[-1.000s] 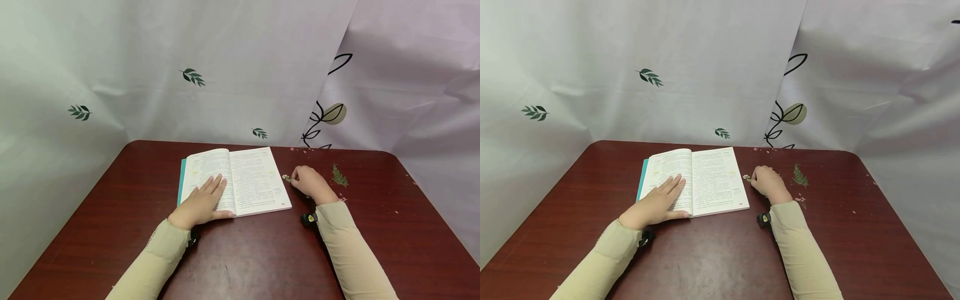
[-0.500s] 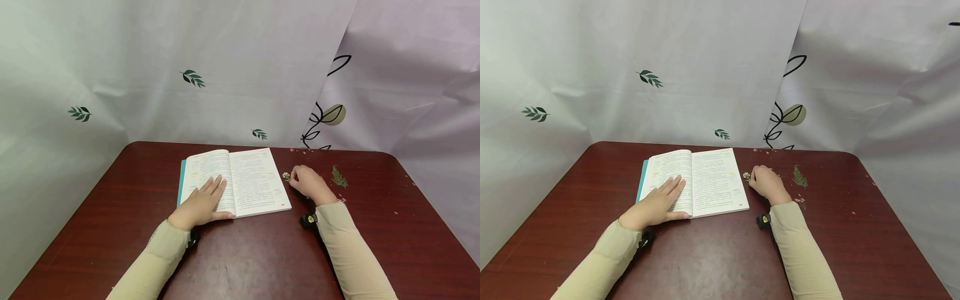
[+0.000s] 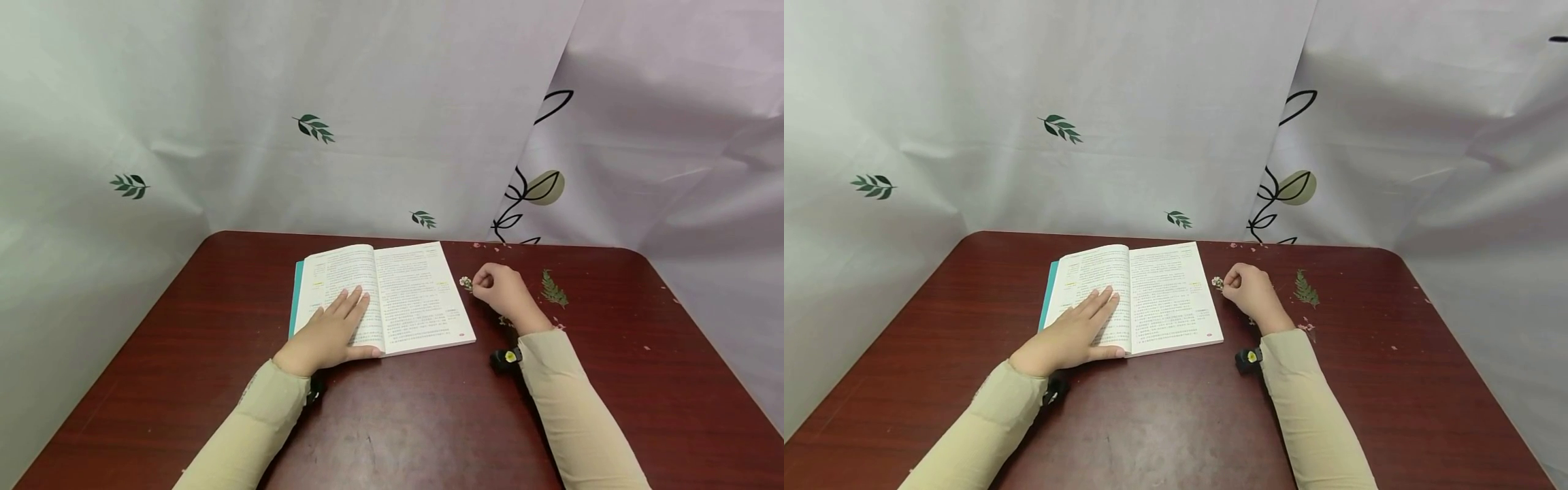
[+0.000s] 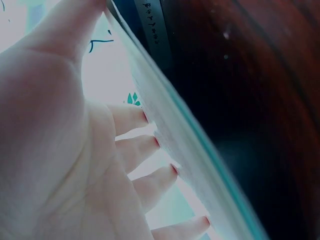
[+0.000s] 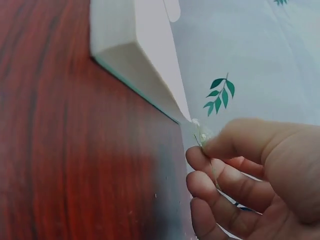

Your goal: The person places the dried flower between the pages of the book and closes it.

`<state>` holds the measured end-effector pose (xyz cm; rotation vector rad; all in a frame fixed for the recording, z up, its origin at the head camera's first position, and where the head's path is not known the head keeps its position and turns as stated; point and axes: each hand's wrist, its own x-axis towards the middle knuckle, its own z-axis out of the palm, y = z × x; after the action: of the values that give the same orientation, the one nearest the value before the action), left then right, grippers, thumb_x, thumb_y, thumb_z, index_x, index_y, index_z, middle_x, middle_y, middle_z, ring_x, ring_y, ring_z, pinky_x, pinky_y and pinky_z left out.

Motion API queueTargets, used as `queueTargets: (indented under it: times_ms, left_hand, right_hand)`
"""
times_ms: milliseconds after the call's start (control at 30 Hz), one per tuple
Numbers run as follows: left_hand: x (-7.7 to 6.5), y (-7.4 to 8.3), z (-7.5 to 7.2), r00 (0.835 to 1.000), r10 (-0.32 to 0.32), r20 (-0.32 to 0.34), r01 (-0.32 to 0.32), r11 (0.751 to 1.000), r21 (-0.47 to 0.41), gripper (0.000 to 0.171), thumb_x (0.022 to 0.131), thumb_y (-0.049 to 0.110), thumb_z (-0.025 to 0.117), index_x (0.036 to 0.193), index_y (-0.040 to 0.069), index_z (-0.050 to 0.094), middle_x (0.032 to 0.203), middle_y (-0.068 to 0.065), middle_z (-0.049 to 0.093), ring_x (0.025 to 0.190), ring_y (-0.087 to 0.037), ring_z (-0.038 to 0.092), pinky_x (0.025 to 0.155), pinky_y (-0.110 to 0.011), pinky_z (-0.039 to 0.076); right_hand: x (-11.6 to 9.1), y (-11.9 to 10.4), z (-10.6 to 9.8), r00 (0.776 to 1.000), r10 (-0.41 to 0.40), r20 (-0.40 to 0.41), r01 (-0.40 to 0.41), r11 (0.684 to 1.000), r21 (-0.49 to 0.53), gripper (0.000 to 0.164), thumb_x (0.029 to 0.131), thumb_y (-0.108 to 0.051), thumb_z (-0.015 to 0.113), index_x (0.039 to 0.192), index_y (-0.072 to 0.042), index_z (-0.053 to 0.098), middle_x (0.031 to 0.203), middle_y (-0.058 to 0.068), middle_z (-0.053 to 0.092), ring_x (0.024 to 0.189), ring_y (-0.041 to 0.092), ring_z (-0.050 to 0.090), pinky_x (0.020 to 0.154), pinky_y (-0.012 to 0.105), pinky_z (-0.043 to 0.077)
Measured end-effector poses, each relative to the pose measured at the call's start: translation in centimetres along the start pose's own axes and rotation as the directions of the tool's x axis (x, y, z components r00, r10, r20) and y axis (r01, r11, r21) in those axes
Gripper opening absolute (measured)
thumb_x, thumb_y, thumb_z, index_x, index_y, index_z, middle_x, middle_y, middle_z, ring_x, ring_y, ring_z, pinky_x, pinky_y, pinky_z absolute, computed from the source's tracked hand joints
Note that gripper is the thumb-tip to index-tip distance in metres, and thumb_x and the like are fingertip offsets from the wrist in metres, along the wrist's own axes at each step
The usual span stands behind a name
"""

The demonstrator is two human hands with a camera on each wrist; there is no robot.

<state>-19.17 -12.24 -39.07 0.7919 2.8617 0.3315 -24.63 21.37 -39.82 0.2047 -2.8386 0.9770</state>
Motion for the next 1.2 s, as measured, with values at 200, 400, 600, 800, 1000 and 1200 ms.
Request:
queueTargets:
  times_ms: [200,400,600,800,1000,1200]
  left_hand:
    - [0.0,0.0,0.0,1.0,0.003,-0.005,-0.003,1.0,0.004,0.102,0.078,0.071,0.054,0.15,0.008,0.02,0.156,-0.011,0.012,0.142,-0.032,0.01,0.102,-0.063,0.024]
    - [-0.1,0.0,-0.1,1.0,0.0,-0.004,0.0,1.0,-0.003,0.102,0.078,0.071,0.054,0.151,0.008,0.019,0.156,-0.011,0.012,0.142,-0.033,0.01,0.102,-0.064,0.023]
    - [-0.2,0.0,-0.2,1.0,-0.006,-0.001,0.006,1.0,-0.006,0.102,0.078,0.071,0.054,0.151,0.009,0.019,0.156,-0.01,0.011,0.142,-0.032,0.009,0.102,-0.064,0.022]
    - [-0.2,-0.1,-0.2,1.0,-0.006,-0.003,0.006,1.0,-0.002,0.102,0.078,0.072,0.053,0.151,0.009,0.019,0.156,-0.01,0.011,0.142,-0.032,0.009,0.102,-0.064,0.022]
    - [-0.2,0.0,-0.3,1.0,-0.001,-0.002,0.001,1.0,-0.007,0.101,0.078,0.07,0.054,0.151,0.009,0.019,0.156,-0.01,0.011,0.142,-0.032,0.008,0.103,-0.063,0.022]
    - [-0.2,0.0,-0.2,1.0,0.0,0.003,0.0,1.0,-0.008,0.101,0.078,0.07,0.054,0.151,0.009,0.019,0.156,-0.011,0.011,0.142,-0.031,0.008,0.103,-0.062,0.022]
  right_hand:
    - [0.1,-0.1,-0.2,0.995,0.097,0.016,-0.099,0.99,0.103,0.01,0.084,-0.013,0.068,0.091,-0.006,0.067,0.08,0.008,0.067,0.068,0.019,0.06,0.06,0.032,0.047]
    - [0.1,-0.3,-0.1,0.983,0.178,0.047,-0.184,0.953,0.24,0.015,0.086,-0.015,0.068,0.097,-0.004,0.068,0.083,0.011,0.07,0.07,0.021,0.066,0.06,0.031,0.052]
    - [0.1,-1.1,0.2,0.973,0.224,0.045,-0.224,0.892,0.393,0.018,0.086,-0.016,0.07,0.098,-0.003,0.068,0.085,0.013,0.07,0.074,0.024,0.068,0.064,0.031,0.055]
    - [0.2,-2.0,0.7,0.968,0.251,0.01,-0.222,0.836,0.502,0.018,0.085,-0.015,0.07,0.097,-0.002,0.068,0.088,0.013,0.07,0.075,0.022,0.069,0.065,0.029,0.055]
    - [0.0,-3.2,1.5,0.956,0.292,-0.007,-0.233,0.779,0.581,0.02,0.085,-0.014,0.07,0.1,-0.002,0.068,0.088,0.011,0.071,0.077,0.022,0.069,0.066,0.028,0.055]
    - [-0.2,-4.0,2.4,0.956,0.291,-0.026,-0.211,0.751,0.625,0.019,0.084,-0.013,0.071,0.098,-0.001,0.068,0.085,0.011,0.07,0.07,0.015,0.067,0.066,0.027,0.055]
